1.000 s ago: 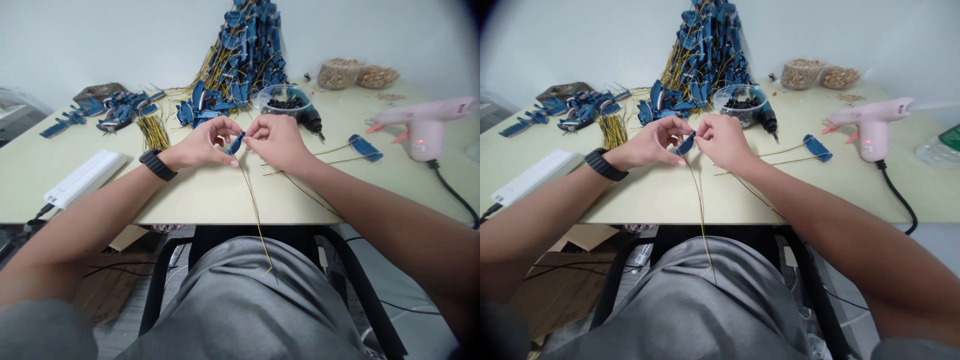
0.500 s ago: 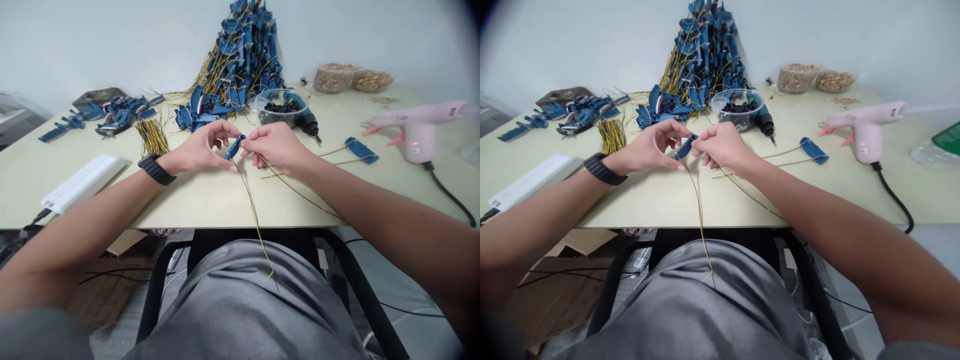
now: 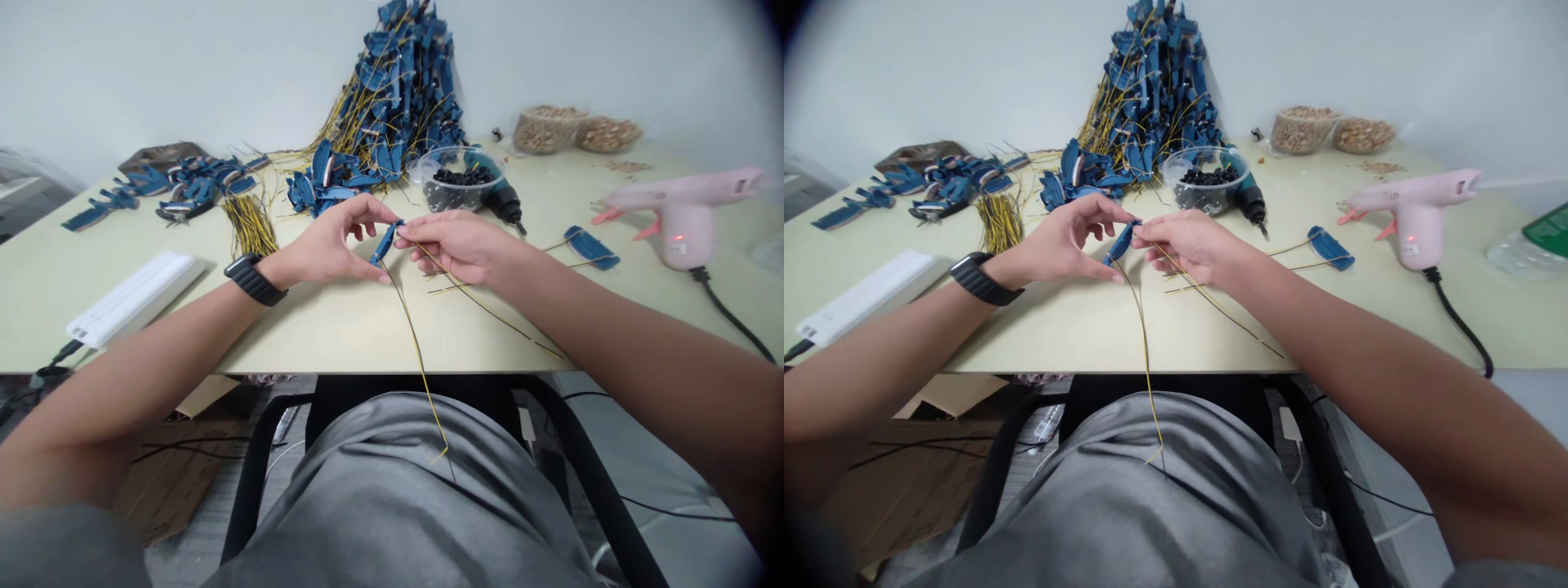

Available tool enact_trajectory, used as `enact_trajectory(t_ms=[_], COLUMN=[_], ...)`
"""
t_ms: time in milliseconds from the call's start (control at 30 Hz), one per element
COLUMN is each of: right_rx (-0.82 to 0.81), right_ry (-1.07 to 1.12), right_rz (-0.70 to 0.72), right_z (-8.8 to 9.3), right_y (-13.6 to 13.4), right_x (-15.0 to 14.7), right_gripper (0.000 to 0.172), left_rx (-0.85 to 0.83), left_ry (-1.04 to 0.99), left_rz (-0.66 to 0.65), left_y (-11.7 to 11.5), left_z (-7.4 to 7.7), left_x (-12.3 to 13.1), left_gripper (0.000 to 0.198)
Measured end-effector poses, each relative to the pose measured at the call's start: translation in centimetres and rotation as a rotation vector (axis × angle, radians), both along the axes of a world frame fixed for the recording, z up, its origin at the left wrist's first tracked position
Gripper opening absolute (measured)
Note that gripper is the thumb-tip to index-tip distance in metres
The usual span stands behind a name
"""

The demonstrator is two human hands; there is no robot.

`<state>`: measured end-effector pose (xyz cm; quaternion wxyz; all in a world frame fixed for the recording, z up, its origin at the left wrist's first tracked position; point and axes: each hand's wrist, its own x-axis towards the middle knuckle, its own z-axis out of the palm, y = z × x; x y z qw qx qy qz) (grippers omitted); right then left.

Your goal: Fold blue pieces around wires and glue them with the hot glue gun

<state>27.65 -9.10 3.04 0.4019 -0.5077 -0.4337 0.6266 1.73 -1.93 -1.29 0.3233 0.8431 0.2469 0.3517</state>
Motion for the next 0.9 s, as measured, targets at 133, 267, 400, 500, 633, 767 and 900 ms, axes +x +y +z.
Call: enact_trajectory(t_ms=[133, 267, 400, 500, 633, 767, 900], right_rx=[0.018, 0.034, 0.041, 0.037, 0.025, 0.001, -0.011], right_ry=[0.027, 0.041, 0.041, 0.048, 0.066, 0.088, 0.098], right_rz=[0.023, 0.040, 0.023, 0.018, 0.020, 0.024, 0.043], right_z=[-0.1, -0.1, 0.0, -0.1, -0.2, -0.2, -0.1], right_y=[0.2, 0.3, 0.2, 0.1, 0.2, 0.2, 0.1], right_x=[0.1, 0.1, 0.0, -0.1, -0.1, -0.1, 0.0], right_gripper=[0.048, 0.050, 0.050, 0.051, 0.050, 0.051, 0.049], left_rx=[0.057, 0.105, 0.141, 0.186, 0.232, 0.230, 0.214], left_ry=[0.011, 0.023, 0.043, 0.057, 0.070, 0.099, 0.102], left_rz=[0.038, 0.078, 0.100, 0.097, 0.090, 0.111, 0.122], left_y=[-0.5, -1.1, -1.3, -1.5, -1.8, -2.2, -2.2], left_z=[0.3, 0.6, 0.7, 0.7, 0.9, 1.2, 1.3], left_x=[0.2, 0.2, 0.2, 0.2, 0.2, 0.3, 0.4], left_gripper=[0.112, 0.115, 0.113, 0.110, 0.104, 0.105, 0.107])
